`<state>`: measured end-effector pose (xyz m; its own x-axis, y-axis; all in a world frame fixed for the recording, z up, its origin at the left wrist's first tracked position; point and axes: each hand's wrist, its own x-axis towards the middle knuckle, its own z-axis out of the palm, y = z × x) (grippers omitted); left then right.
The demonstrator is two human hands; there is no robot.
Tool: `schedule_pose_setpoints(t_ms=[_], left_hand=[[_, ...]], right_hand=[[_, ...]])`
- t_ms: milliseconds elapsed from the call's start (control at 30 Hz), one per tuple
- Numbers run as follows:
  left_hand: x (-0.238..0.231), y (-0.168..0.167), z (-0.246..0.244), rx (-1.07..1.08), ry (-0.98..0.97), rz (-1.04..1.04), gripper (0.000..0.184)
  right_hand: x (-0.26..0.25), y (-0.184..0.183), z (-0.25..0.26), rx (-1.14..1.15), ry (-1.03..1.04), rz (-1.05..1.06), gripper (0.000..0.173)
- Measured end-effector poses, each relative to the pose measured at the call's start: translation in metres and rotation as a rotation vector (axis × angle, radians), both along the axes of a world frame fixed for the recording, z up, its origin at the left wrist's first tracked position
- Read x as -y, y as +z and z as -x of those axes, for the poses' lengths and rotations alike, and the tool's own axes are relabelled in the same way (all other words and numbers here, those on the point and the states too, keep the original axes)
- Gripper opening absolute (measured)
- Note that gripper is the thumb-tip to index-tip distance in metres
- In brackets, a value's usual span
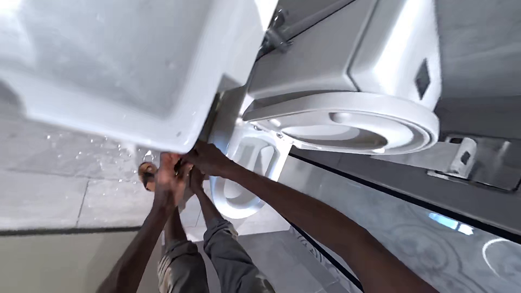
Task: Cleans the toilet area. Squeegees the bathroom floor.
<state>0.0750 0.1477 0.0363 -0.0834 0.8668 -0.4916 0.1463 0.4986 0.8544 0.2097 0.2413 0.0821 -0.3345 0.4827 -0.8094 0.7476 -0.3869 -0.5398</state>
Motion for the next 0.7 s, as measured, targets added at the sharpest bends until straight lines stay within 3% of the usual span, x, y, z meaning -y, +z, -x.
schedule_pose_setpoints(t_ms=[67, 133, 267, 400, 567, 700], left_hand=[[-0.002, -0.006, -0.001, -0.017, 0.016, 0.006, 0.056], [0.005, -0.015, 0.002, -0.079, 0.029, -0.017, 0.068], [0.057, -0.028, 0.026, -0.1, -0.082, 0.176, 0.055], [0.14, -0.047, 0.052, -0.139, -0.053, 0.508, 0.046], [0.225, -0.059, 0.088, -0.217, -0.043, 0.808, 0.038], [0.245, -0.054, 0.104, -0.219, -0.033, 0.893, 0.038]], right_hand=[[-0.023, -0.008, -0.01, -0.014, 0.075, -0.043, 0.029], [-0.049, -0.01, -0.025, 0.128, 0.126, -0.337, 0.03], [-0.145, 0.038, -0.036, 0.485, -0.085, -0.651, 0.036], [-0.222, 0.039, -0.059, 0.497, -0.304, -0.989, 0.029], [-0.265, 0.039, -0.074, 0.68, -0.264, -0.842, 0.031], [-0.27, 0.039, -0.067, 0.741, -0.214, -0.742, 0.034]])
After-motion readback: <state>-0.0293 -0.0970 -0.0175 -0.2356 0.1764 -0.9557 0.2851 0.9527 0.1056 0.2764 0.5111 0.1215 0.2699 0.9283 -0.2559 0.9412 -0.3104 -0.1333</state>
